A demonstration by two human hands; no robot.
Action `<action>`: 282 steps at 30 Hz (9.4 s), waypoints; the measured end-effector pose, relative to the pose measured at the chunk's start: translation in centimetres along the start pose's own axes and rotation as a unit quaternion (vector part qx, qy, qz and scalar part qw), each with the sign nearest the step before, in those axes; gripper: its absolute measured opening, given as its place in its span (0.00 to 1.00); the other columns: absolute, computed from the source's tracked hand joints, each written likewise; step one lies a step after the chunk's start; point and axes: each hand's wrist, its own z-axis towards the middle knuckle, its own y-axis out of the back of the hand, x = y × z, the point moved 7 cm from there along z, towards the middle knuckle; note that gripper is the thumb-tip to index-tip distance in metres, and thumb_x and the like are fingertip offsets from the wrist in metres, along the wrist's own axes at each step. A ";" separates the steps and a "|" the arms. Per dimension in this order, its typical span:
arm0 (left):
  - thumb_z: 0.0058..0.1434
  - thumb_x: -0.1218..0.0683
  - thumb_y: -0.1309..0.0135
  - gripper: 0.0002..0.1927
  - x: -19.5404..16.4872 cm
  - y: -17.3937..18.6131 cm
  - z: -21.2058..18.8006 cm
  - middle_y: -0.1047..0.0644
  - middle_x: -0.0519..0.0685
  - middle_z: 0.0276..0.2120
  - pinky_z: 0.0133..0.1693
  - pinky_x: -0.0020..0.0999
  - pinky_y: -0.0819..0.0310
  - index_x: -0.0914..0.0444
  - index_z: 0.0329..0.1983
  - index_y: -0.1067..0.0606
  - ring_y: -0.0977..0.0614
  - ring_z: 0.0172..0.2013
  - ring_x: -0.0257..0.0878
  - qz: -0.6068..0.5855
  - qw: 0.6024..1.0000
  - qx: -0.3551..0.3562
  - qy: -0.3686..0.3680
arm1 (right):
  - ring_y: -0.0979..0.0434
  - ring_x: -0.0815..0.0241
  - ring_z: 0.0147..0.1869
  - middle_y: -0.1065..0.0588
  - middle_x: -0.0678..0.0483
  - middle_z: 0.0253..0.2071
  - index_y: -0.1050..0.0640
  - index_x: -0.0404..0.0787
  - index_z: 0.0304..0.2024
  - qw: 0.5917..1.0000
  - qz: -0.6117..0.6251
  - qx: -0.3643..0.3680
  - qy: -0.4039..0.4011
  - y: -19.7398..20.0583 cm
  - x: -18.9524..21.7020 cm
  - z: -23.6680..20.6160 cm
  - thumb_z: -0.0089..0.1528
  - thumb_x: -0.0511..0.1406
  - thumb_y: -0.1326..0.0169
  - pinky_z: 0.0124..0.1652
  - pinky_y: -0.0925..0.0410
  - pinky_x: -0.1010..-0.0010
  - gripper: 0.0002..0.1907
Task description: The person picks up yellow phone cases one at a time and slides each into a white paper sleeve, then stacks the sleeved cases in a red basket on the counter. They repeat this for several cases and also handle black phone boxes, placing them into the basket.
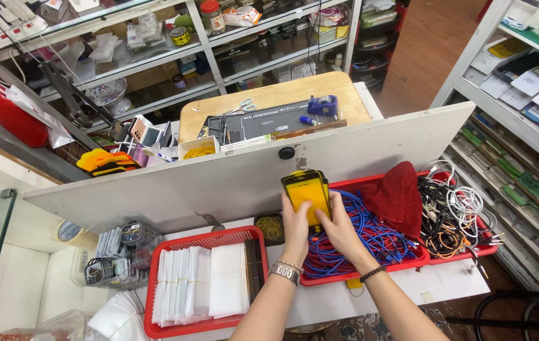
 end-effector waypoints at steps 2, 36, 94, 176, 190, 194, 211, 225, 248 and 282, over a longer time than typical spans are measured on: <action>0.57 0.59 0.48 0.33 -0.4 -1.9 -0.1 0.27 0.50 0.58 0.59 0.37 0.32 0.59 0.68 0.39 0.25 0.58 0.42 0.045 0.997 0.067 -0.008 | 0.28 0.57 0.62 0.28 0.47 0.55 0.38 0.35 0.59 0.998 -0.028 -0.038 0.033 1.5 0.9 -0.2 0.67 0.28 0.51 0.59 0.33 0.68 0.19; 0.55 0.44 0.37 0.49 -10.8 13.3 0.8 0.32 0.50 0.64 0.58 0.46 0.34 0.59 0.74 0.48 0.29 0.61 0.42 -0.073 0.989 -0.073 0.102 | 0.29 0.47 0.61 0.29 0.44 0.57 0.37 0.37 0.64 0.927 -0.355 0.112 -0.038 -13.9 7.6 0.6 0.46 0.39 0.31 0.58 0.33 0.61 0.46; 0.63 0.44 0.40 0.27 -15.0 32.1 -8.9 0.24 0.52 0.43 0.43 0.45 0.20 0.66 0.56 0.33 0.17 0.38 0.47 0.058 0.938 0.215 0.264 | 0.23 0.71 0.38 0.17 0.56 0.39 0.23 0.43 0.56 0.899 -0.143 0.394 -0.128 -35.2 13.3 -3.1 0.65 0.40 0.48 0.36 0.32 0.77 0.18; 0.53 0.42 0.33 0.43 -7.6 33.5 -8.4 0.40 0.64 0.69 0.67 0.49 0.44 0.67 0.65 0.36 0.39 0.68 0.58 0.489 0.756 -0.315 0.300 | 0.22 0.58 0.55 0.28 0.48 0.59 0.39 0.51 0.73 0.934 0.195 0.027 -0.297 -23.0 -2.0 -8.2 0.62 0.30 0.47 0.50 0.26 0.65 0.37; 0.50 0.45 0.36 0.30 -7.2 32.5 -8.7 0.22 0.59 0.54 0.61 0.50 0.33 0.62 0.54 0.25 0.23 0.58 0.56 0.507 0.780 -0.267 0.251 | 0.22 0.58 0.55 0.27 0.49 0.59 0.40 0.52 0.73 0.923 0.220 0.052 -0.311 -19.6 -2.1 -7.8 0.61 0.30 0.49 0.50 0.26 0.65 0.37; 0.45 0.51 0.29 0.29 -9.2 33.9 -8.1 0.18 0.59 0.44 0.50 0.45 0.22 0.65 0.49 0.23 0.16 0.46 0.55 0.460 0.856 -0.190 0.145 | 0.23 0.57 0.55 0.27 0.49 0.58 0.35 0.48 0.69 0.951 0.124 0.068 -0.276 -20.7 -1.0 -7.3 0.61 0.28 0.49 0.50 0.26 0.63 0.32; 0.54 0.53 0.34 0.38 -20.9 47.2 -8.6 0.22 0.52 0.55 0.54 0.34 0.24 0.64 0.66 0.35 0.19 0.54 0.39 0.094 0.986 -0.128 0.056 | 0.24 0.36 0.55 0.33 0.33 0.58 0.30 0.39 0.58 0.794 -0.578 0.172 -0.083 -42.7 -0.9 -6.7 0.62 0.32 0.49 0.52 0.26 0.54 0.20; 0.59 0.58 0.43 0.36 -25.4 49.6 -8.0 0.31 0.58 0.64 0.62 0.37 0.35 0.65 0.70 0.42 0.28 0.63 0.43 0.205 0.967 0.012 -0.151 | 0.34 0.56 0.68 0.30 0.46 0.62 0.37 0.36 0.66 0.995 0.035 0.096 0.007 -51.4 3.4 -9.1 0.65 0.31 0.53 0.64 0.40 0.65 0.26; 0.49 0.47 0.27 0.61 -29.5 70.3 -15.1 0.43 0.62 0.70 0.65 0.54 0.44 0.52 0.76 0.57 0.38 0.67 0.59 0.645 0.724 -0.229 0.086 | 0.24 0.54 0.60 0.25 0.46 0.58 0.38 0.40 0.67 0.853 0.185 0.212 -0.440 -64.7 -1.9 -15.4 0.62 0.30 0.49 0.58 0.29 0.63 0.30; 0.66 0.54 0.49 0.12 -26.8 53.5 -10.1 0.16 0.56 0.34 0.39 0.44 0.21 0.58 0.50 0.21 0.14 0.36 0.50 0.508 0.830 -0.201 -0.114 | 0.20 0.42 0.59 0.23 0.36 0.55 0.34 0.37 0.64 0.923 -0.255 0.133 -0.254 -49.5 -3.6 -10.1 0.59 0.45 0.45 0.57 0.29 0.59 0.34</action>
